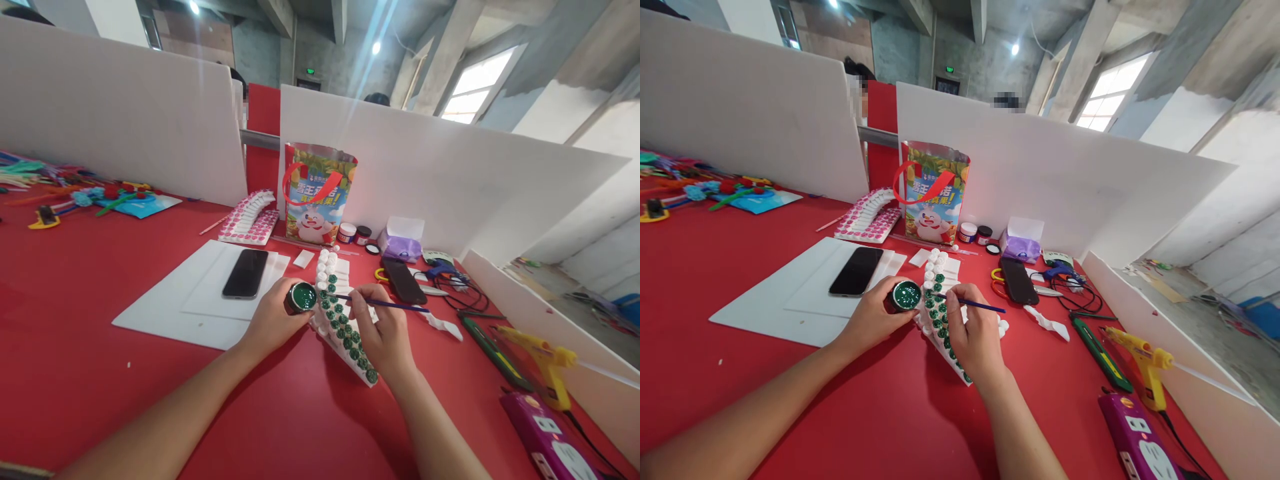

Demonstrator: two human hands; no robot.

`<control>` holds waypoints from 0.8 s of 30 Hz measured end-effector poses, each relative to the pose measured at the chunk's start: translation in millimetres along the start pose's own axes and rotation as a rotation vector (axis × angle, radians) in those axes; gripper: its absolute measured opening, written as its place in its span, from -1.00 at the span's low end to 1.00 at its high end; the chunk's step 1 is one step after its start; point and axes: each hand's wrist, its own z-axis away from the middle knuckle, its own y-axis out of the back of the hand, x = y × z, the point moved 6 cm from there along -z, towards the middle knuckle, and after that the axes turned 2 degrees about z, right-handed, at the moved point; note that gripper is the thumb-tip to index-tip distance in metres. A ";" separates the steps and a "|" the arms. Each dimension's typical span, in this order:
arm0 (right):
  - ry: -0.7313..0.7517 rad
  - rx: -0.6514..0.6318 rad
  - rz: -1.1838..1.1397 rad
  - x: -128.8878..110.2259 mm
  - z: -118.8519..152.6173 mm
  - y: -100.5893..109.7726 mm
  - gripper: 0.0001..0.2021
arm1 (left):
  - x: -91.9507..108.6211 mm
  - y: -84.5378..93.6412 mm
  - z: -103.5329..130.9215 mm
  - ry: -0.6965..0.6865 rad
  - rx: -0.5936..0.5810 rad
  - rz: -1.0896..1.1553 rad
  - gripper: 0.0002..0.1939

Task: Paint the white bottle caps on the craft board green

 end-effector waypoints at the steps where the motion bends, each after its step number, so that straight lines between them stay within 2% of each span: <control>1: 0.005 0.007 -0.007 -0.6 0.0 0.4 -0.80 | 0.0 0.1 0.0 0.002 0.001 -0.001 -0.75; 24: 0.026 0.011 -0.027 -2.7 0.3 1.0 -0.81 | -1.7 -0.4 0.0 0.018 -0.012 0.008 -0.74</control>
